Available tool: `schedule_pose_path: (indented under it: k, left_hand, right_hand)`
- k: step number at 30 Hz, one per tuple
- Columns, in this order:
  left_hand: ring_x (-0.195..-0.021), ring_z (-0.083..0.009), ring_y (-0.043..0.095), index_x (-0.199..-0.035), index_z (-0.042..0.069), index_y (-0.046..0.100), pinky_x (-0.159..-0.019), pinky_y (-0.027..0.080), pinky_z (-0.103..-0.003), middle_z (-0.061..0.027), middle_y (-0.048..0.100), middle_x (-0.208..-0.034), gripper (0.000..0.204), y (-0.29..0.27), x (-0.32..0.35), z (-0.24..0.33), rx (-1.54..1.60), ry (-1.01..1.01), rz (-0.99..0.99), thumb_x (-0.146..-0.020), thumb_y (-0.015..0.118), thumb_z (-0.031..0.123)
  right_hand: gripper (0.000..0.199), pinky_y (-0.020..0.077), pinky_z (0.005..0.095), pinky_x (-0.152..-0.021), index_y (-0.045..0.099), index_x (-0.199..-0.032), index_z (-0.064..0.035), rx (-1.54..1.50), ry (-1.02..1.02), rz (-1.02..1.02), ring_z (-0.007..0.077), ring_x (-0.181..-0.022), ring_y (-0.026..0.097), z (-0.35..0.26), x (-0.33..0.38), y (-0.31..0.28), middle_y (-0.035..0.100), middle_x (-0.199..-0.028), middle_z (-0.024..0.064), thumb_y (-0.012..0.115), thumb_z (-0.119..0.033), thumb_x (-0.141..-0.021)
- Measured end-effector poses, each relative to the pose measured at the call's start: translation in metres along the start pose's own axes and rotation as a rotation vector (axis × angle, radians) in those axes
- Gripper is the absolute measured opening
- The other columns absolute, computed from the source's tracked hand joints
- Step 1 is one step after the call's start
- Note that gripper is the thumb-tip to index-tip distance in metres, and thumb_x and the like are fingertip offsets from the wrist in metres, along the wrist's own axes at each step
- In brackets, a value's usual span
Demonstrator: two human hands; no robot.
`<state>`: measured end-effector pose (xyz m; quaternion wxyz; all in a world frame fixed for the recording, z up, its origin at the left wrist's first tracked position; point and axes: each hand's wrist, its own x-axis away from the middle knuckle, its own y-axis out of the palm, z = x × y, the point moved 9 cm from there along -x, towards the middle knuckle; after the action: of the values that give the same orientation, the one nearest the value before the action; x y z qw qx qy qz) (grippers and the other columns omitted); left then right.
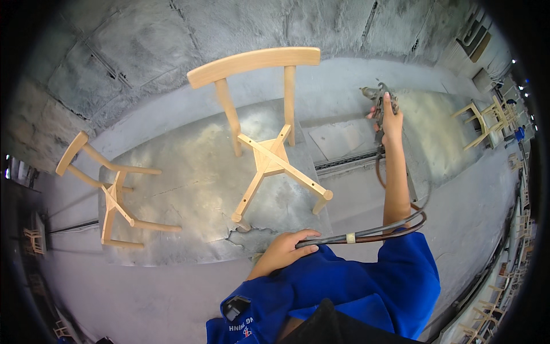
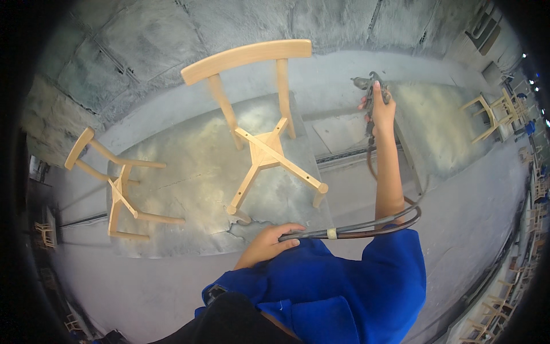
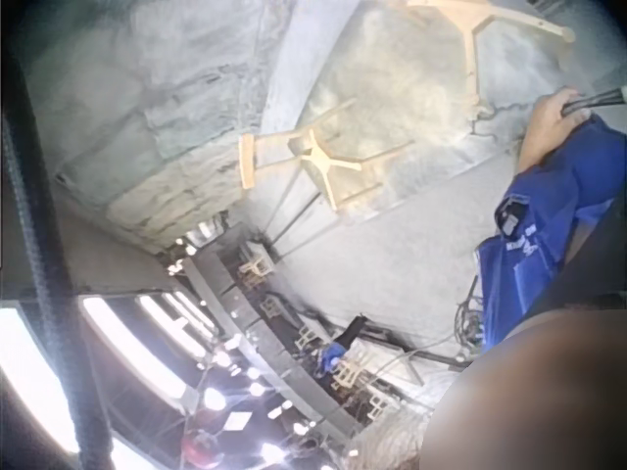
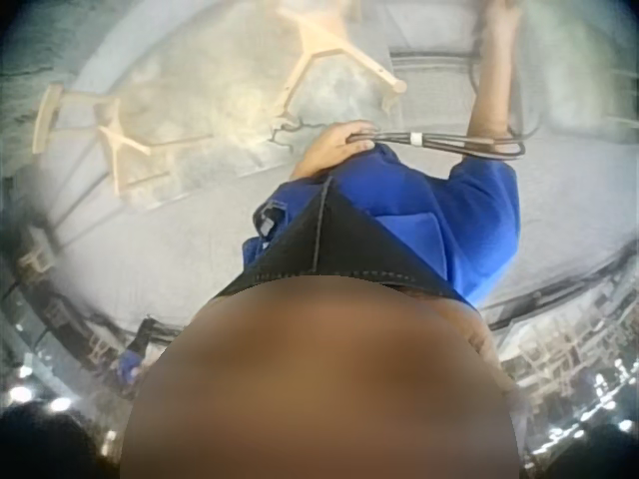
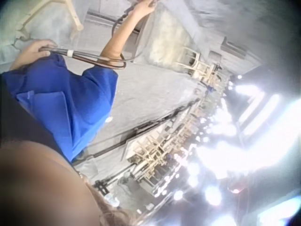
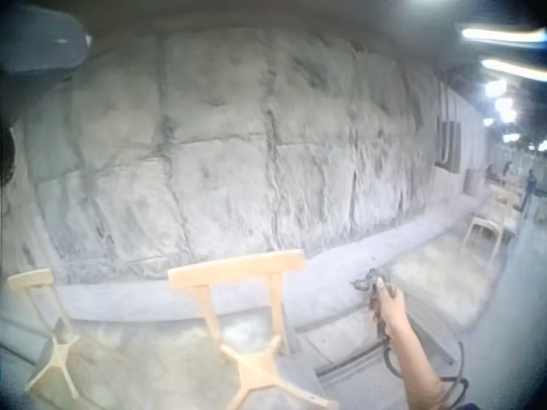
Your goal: The person uses a spray gun to apply finish to wooden chair frames on a factory floor. They lift and reposition each chair to coat all sides, then move to the next unit and repeat the process.
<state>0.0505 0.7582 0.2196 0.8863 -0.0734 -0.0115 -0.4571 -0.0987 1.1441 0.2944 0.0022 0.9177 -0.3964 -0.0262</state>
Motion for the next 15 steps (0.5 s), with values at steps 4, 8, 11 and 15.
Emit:
schedule_pose_path:
  k: [4, 8, 11, 15]
  left_hand:
    - [-0.102, -0.0265, 0.069, -0.128, 0.007, 0.064, -0.092, 0.050, -0.035, -0.0135, 0.072, -0.115, 0.038, -0.018, 0.028, 0.000, 0.027, 0.021, -0.008, -0.095, 0.067, 0.026]
    - [-0.105, -0.0244, 0.068, -0.129, 0.005, 0.063, -0.095, 0.049, -0.034, -0.0126, 0.071, -0.118, 0.038, -0.033, 0.057, 0.001, 0.028, -0.006, -0.007, -0.096, 0.065, 0.024]
    - [-0.106, -0.0240, 0.067, -0.129, 0.004, 0.063, -0.095, 0.048, -0.034, -0.0135, 0.071, -0.118, 0.039, -0.046, 0.083, 0.001, 0.053, 0.058, 0.022, -0.097, 0.064, 0.027]
    - [-0.106, -0.0239, 0.067, -0.128, 0.001, 0.063, -0.095, 0.049, -0.034, -0.0140, 0.071, -0.117, 0.046, -0.071, 0.122, -0.017, 0.161, 0.063, 0.097, -0.096, 0.065, 0.034]
  right_hand:
    - [0.048, 0.0337, 0.0234, -0.038, 0.066, -0.113, -0.0028, 0.233, -0.249, -0.049, 0.0095, -0.054, 0.060, -0.077, 0.001, 0.043, 0.064, -0.074, 0.0034, 0.068, -0.048, -0.095]
    - [0.056, 0.0328, 0.0225, -0.037, 0.064, -0.124, -0.0017, 0.319, -0.294, -0.212, 0.0091, -0.054, 0.059, -0.143, 0.024, 0.126, 0.066, -0.076, 0.0046, 0.070, -0.048, -0.094]
    - [0.053, 0.0326, 0.0224, -0.037, 0.063, -0.120, -0.0022, 0.290, -0.297, -0.313, 0.0101, -0.055, 0.061, -0.169, 0.065, 0.204, 0.066, -0.076, 0.0053, 0.070, -0.047, -0.094]
    - [0.045, 0.0342, 0.0221, -0.037, 0.062, -0.110, -0.0034, 0.219, -0.289, -0.544, 0.0110, -0.058, 0.064, -0.185, 0.141, 0.295, 0.067, -0.075, 0.0057, 0.067, -0.046, -0.096]
